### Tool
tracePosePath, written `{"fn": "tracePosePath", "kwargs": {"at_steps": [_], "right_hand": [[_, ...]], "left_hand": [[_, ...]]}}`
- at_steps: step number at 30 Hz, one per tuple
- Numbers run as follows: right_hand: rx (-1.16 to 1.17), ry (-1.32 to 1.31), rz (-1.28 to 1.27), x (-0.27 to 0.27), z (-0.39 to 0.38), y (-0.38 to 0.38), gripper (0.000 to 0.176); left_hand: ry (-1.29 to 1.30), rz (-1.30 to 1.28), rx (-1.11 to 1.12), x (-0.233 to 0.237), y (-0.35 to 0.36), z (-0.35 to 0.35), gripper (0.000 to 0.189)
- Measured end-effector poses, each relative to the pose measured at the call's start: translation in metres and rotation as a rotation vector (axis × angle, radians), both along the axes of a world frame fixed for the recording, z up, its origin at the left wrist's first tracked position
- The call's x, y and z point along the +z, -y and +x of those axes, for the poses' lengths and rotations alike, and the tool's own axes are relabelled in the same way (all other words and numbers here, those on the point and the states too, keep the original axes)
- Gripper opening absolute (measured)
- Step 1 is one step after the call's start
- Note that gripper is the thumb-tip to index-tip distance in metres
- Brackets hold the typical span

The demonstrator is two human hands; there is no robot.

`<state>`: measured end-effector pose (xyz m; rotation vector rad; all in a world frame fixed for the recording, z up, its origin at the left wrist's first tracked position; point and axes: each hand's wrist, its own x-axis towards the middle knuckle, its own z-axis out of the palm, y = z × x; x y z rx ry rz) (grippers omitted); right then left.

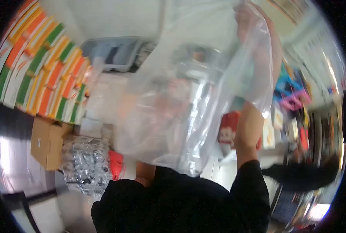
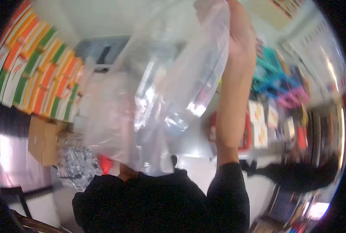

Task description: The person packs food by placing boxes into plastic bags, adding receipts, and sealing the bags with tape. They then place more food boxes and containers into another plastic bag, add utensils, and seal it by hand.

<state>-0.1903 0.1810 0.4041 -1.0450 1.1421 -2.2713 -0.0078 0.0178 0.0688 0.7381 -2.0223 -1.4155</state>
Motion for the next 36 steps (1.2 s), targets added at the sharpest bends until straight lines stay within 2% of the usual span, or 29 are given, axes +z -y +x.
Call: {"fn": "tracePosePath", "kwargs": {"at_steps": [2, 4, 5, 7, 9, 10, 11, 15, 18, 19, 21, 22, 23, 24, 25, 26, 27, 28, 30, 31, 33, 34, 35, 36], "right_hand": [[-0.123, -0.069, 0.0, -0.006, 0.002, -0.061, 0.02], [0.068, 0.252, -0.168, -0.006, -0.01, -0.117, 0.017], [0.177, 0.403, -0.275, -0.009, -0.009, -0.143, 0.017], [0.108, 0.359, -0.319, -0.009, 0.003, -0.19, 0.017], [0.067, 0.248, -0.229, -0.008, 0.01, -0.239, 0.015], [-0.494, 0.109, 0.046, -0.005, 0.016, -0.261, 0.018], [-0.534, 0.122, 0.039, -0.005, 0.023, -0.28, 0.018], [-0.758, -0.092, 0.444, -0.017, 0.046, -0.328, 0.021], [-0.854, -0.238, 0.78, -0.03, 0.057, -0.347, 0.024], [-0.875, -0.29, 0.893, -0.034, 0.059, -0.351, 0.024], [-0.946, -0.41, 1.461, -0.043, 0.063, -0.338, 0.026], [-1.333, -0.624, 1.503, -0.089, 0.05, -0.341, 0.027], [-1.419, -0.789, 1.772, -0.085, 0.078, -0.322, 0.039], [-1.068, -0.513, 1.321, -0.088, 0.108, -0.304, 0.025], [-0.981, -0.454, 0.99, -0.108, 0.128, -0.275, 0.035], [-0.757, -0.334, 0.744, -0.123, 0.154, -0.247, 0.045], [-0.613, -0.287, 0.66, -0.142, 0.168, -0.221, 0.041], [-0.697, -0.245, 0.581, -0.165, 0.174, -0.186, 0.043], [-0.709, -0.275, 0.308, -0.198, 0.165, -0.154, 0.038], [-0.707, -0.269, 0.299, -0.202, 0.163, -0.156, 0.038], [-0.284, 0.325, -0.173, -0.208, 0.148, -0.165, 0.025], [-0.064, 0.623, -0.309, -0.196, 0.134, -0.203, 0.021], [0.172, 0.916, -0.431, -0.183, 0.128, -0.25, 0.019], [0.134, 0.948, -0.195, -0.179, 0.143, -0.262, 0.018]], "left_hand": [[-0.093, 0.166, -0.171, 0.006, -0.004, -0.003, 0.034], [-0.175, 0.328, -0.338, 0.002, -0.031, 0.053, 0.034], [-0.206, 0.408, -0.412, 0.012, -0.04, 0.027, 0.034], [-0.247, 0.583, -0.528, 0.022, -0.056, 0.029, 0.034], [-0.275, 0.764, -0.61, 0.032, -0.051, 0.036, 0.034], [-0.283, 0.856, -0.639, 0.036, -0.043, 0.044, 0.034], [-0.29, 0.946, -0.666, 0.045, -0.042, 0.052, 0.034], [-0.276, 1.307, -0.689, 0.07, -0.082, 0.035, 0.034], [-0.074, 1.345, -0.658, 0.073, -0.089, 0.017, 0.031], [-0.047, 1.343, -0.664, 0.073, -0.09, 0.011, 0.031], [0.035, 0.878, -0.618, 0.074, -0.094, 0.001, 0.031], [0.054, 0.869, -0.629, 0.083, -0.104, 0.0, 0.031], [0.062, 0.933, -0.454, 0.098, -0.119, 0.003, 0.031], [0.068, 0.989, -0.275, 0.112, -0.135, 0.006, 0.032], [0.081, 0.979, -0.282, 0.124, -0.151, 0.008, 0.032], [0.031, 1.027, -0.301, 0.137, -0.169, 0.011, 0.031], [-0.02, 1.076, -0.317, 0.15, -0.186, 0.017, 0.031], [-0.075, 1.127, -0.329, 0.16, -0.202, 0.023, 0.031], [-0.2, 1.228, -0.353, 0.17, -0.219, 0.03, 0.032], [-0.196, 1.218, -0.349, 0.166, -0.213, 0.036, 0.032], [-0.177, 0.525, -0.127, 0.145, -0.183, 0.042, 0.03], [0.024, -0.181, -0.393, 0.141, -0.164, 0.036, 0.022], [0.021, -0.181, -0.376, 0.122, -0.128, 0.038, 0.022], [0.097, -0.377, -0.25, 0.091, -0.082, 0.05, 0.022]]}}
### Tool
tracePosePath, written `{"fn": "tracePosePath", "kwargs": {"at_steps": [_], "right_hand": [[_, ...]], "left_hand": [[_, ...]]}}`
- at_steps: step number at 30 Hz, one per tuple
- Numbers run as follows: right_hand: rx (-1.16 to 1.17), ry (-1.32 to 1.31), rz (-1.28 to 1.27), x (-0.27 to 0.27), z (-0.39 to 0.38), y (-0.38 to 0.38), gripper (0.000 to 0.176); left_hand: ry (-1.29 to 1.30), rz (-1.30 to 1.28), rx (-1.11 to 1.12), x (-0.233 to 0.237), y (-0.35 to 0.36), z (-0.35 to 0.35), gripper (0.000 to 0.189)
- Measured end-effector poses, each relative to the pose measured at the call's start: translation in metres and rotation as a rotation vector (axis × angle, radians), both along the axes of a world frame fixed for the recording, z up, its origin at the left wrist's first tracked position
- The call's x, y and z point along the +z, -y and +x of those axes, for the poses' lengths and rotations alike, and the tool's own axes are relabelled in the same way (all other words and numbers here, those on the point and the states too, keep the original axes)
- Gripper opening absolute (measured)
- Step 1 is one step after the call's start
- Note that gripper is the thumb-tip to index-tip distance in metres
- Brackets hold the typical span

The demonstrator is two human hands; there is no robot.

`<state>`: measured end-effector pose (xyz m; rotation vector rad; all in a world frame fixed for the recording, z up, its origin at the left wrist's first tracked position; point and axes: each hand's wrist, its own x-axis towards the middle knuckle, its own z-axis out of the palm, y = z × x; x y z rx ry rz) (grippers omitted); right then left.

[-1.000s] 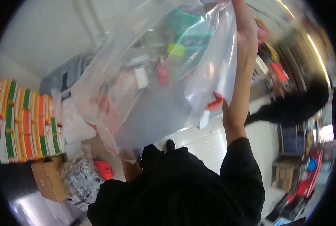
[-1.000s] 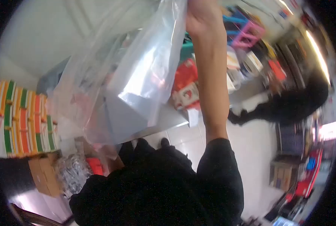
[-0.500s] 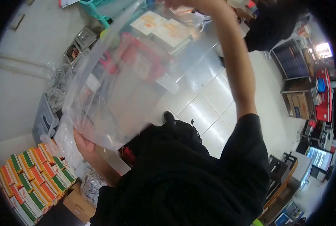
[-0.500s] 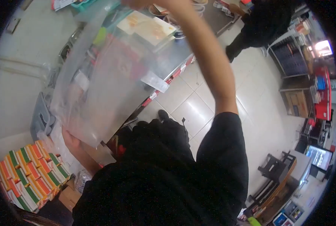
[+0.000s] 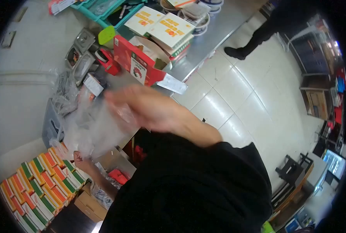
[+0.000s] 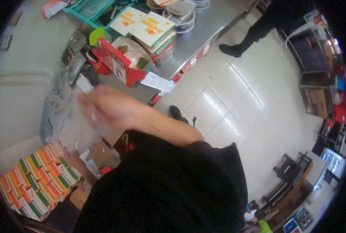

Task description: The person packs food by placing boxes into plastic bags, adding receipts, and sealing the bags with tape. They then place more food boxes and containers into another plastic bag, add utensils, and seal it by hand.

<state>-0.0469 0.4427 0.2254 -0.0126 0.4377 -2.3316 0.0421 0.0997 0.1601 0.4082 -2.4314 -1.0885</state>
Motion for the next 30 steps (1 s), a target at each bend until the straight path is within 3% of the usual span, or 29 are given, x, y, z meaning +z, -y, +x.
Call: {"fn": "tracePosePath", "kwargs": {"at_steps": [1, 2, 3, 4, 6, 8, 9, 10, 11, 12, 13, 14, 15, 17, 18, 19, 20, 21, 22, 23, 24, 25, 27, 29, 30], "right_hand": [[0.058, -0.03, 0.085, 0.009, 0.012, -0.008, 0.023], [-0.149, 0.026, 0.192, 0.008, 0.024, -0.02, 0.023], [-0.448, 0.344, 0.139, 0.021, 0.03, -0.053, 0.024], [-0.335, -0.131, -0.224, 0.028, 0.022, -0.081, 0.025], [-0.607, -0.551, 0.325, 0.035, 0.029, -0.087, 0.02], [-0.558, -0.666, 0.769, 0.048, 0.018, -0.077, 0.024], [-0.486, -0.718, 1.053, 0.053, 0.012, -0.07, 0.027], [-0.382, -0.824, 1.138, 0.057, 0.011, -0.06, 0.029], [-0.282, -0.93, 1.224, 0.061, 0.011, -0.049, 0.033], [-0.167, -1.174, 1.11, 0.066, 0.012, -0.037, 0.036], [-0.145, -1.186, 1.108, 0.068, 0.016, -0.02, 0.036], [0.019, -1.219, 1.031, 0.07, 0.022, -0.003, 0.035], [0.175, -1.25, 0.956, 0.071, 0.024, 0.006, 0.035], [-0.481, -1.463, 1.664, 0.031, 0.014, -0.01, 0.03], [-0.509, -1.385, 1.831, 0.033, 0.006, -0.018, 0.032], [-0.516, -1.296, 1.99, 0.034, 0.0, -0.026, 0.035], [-0.509, -1.309, 1.989, 0.024, -0.003, -0.037, 0.035], [-0.458, -1.18, 1.781, 0.007, -0.002, -0.049, 0.035], [-0.404, -1.046, 1.573, -0.002, 0.004, -0.05, 0.034], [0.021, -0.798, 1.361, 0.009, 0.02, -0.041, 0.034], [0.416, -0.533, 1.113, 0.02, 0.036, -0.034, 0.035], [0.428, -0.545, 1.11, 0.014, 0.039, -0.029, 0.035], [0.207, -0.985, 1.52, -0.013, 0.041, -0.022, 0.031], [-0.465, -0.837, 1.997, -0.024, 0.022, -0.03, 0.034], [-0.808, -0.821, 1.979, -0.018, 0.017, -0.029, 0.033]], "left_hand": [[0.021, -0.199, 0.138, -0.031, 0.029, 0.008, 0.022], [0.008, -0.194, 0.177, -0.051, 0.041, 0.014, 0.022], [0.078, 0.105, 0.28, -0.067, 0.051, 0.025, 0.02], [0.111, 0.423, 0.371, -0.086, 0.055, 0.03, 0.019], [-0.153, -0.401, -0.283, -0.119, 0.052, 0.039, 0.026], [0.319, -0.112, -0.096, -0.062, -0.012, 0.016, 0.045], [0.328, 0.218, -0.191, -0.042, -0.008, 0.015, 0.053], [0.318, 0.547, -0.297, -0.019, -0.004, 0.013, 0.061], [0.135, 0.432, -0.354, 0.035, -0.035, 0.003, 0.063], [-0.036, 0.312, -0.402, 0.074, -0.077, -0.011, 0.065], [-0.007, -0.049, -0.465, 0.065, -0.102, -0.031, 0.061], [0.026, -0.408, -0.521, 0.054, -0.115, -0.043, 0.058], [0.013, -0.395, -0.508, 0.046, -0.113, -0.041, 0.058], [0.403, 0.716, -0.208, 0.04, -0.101, -0.046, 0.046], [0.394, 0.712, -0.221, 0.048, -0.093, -0.041, 0.046], [0.433, 0.506, -0.731, 0.061, -0.084, -0.023, 0.039], [0.445, 0.269, -1.22, 0.066, -0.075, -0.012, 0.031], [0.439, 0.282, -1.207, 0.065, -0.065, -0.011, 0.031], [0.474, 0.171, -0.965, 0.064, -0.055, -0.012, 0.026], [0.504, 0.057, -0.722, 0.062, -0.041, -0.017, 0.022], [0.655, 0.167, -0.337, 0.033, -0.017, -0.03, 0.025], [0.65, 0.173, -0.322, 0.026, -0.009, -0.039, 0.025], [-0.082, -0.247, -0.164, 0.023, 0.009, -0.048, 0.031], [-0.051, 0.239, -0.635, 0.042, 0.001, -0.027, 0.034], [-0.052, 0.239, -0.651, 0.046, 0.009, -0.023, 0.034]]}}
